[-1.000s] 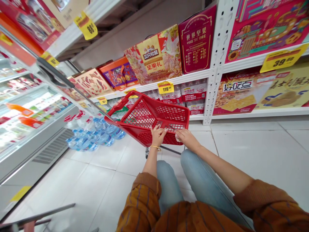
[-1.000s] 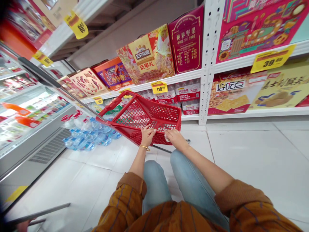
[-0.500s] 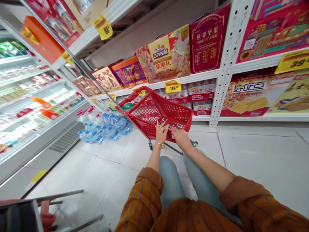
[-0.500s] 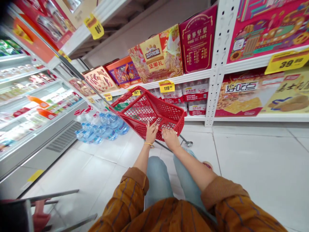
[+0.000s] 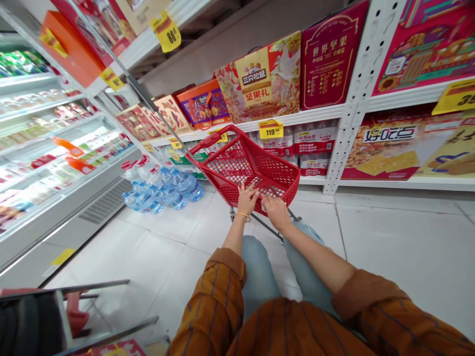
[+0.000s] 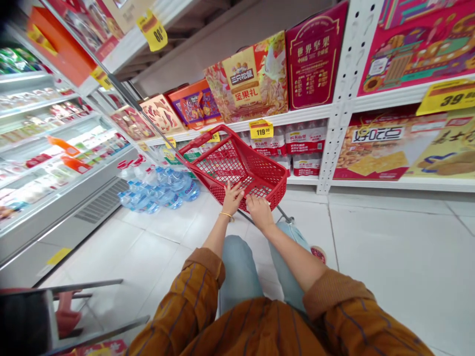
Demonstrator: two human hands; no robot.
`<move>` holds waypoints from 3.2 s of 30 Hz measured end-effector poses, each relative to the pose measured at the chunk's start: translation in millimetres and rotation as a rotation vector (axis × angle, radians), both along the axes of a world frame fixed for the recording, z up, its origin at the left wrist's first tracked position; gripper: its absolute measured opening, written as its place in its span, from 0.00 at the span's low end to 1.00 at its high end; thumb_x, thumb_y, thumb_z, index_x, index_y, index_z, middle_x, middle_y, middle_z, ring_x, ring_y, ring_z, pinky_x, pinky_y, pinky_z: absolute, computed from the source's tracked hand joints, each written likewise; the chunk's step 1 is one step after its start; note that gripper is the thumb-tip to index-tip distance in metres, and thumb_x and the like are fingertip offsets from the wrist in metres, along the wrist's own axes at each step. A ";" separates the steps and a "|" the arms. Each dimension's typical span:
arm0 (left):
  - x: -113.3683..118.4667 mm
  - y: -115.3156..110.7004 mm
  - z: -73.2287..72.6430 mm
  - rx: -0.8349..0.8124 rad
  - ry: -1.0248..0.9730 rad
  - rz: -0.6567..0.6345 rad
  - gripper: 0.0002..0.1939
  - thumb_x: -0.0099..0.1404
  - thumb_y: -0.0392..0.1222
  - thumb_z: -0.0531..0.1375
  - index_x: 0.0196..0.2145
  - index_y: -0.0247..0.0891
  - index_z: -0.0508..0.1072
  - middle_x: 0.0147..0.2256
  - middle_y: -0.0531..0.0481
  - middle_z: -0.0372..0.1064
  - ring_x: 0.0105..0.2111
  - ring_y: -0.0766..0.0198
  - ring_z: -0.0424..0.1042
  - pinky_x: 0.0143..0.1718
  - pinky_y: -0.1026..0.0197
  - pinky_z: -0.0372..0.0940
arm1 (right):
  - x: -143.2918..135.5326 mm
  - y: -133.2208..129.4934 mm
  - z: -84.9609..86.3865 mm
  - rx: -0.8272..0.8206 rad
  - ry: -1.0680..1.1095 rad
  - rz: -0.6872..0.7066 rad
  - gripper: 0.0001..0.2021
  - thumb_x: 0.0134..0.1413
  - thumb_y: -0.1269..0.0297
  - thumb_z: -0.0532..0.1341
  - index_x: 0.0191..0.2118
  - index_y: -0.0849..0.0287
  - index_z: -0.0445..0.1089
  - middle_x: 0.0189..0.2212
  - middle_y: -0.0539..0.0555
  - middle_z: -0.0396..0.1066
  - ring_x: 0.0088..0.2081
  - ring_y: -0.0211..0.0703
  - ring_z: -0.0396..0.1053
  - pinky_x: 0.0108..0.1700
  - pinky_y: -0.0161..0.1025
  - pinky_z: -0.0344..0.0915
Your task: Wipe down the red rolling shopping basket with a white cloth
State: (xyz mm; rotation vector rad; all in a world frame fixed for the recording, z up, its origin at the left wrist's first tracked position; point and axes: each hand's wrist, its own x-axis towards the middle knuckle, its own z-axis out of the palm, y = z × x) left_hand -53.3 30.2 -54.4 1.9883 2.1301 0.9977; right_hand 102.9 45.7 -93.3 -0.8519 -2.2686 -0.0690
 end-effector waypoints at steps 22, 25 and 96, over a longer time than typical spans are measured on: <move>30.6 3.7 -13.0 0.029 -0.029 -0.096 0.17 0.71 0.43 0.51 0.30 0.42 0.77 0.38 0.51 0.78 0.64 0.58 0.56 0.67 0.38 0.29 | 49.4 69.5 -23.9 0.084 -0.061 0.440 0.19 0.64 0.64 0.55 0.56 0.70 0.64 0.52 0.70 0.69 0.58 0.52 0.64 0.58 0.55 0.64; 30.7 3.7 -12.1 0.023 -0.024 -0.101 0.18 0.71 0.43 0.50 0.29 0.43 0.77 0.38 0.51 0.78 0.64 0.58 0.55 0.67 0.39 0.29 | 55.7 78.1 -27.9 0.084 -0.065 0.462 0.19 0.64 0.69 0.55 0.57 0.70 0.63 0.56 0.70 0.66 0.62 0.52 0.59 0.61 0.57 0.60; 46.5 -28.4 -6.3 0.017 -0.030 -0.183 0.08 0.63 0.38 0.59 0.27 0.42 0.76 0.33 0.52 0.78 0.63 0.52 0.58 0.64 0.32 0.27 | 103.9 67.9 -6.7 -0.084 -0.040 0.354 0.12 0.56 0.70 0.59 0.46 0.59 0.72 0.41 0.59 0.75 0.45 0.48 0.71 0.56 0.52 0.60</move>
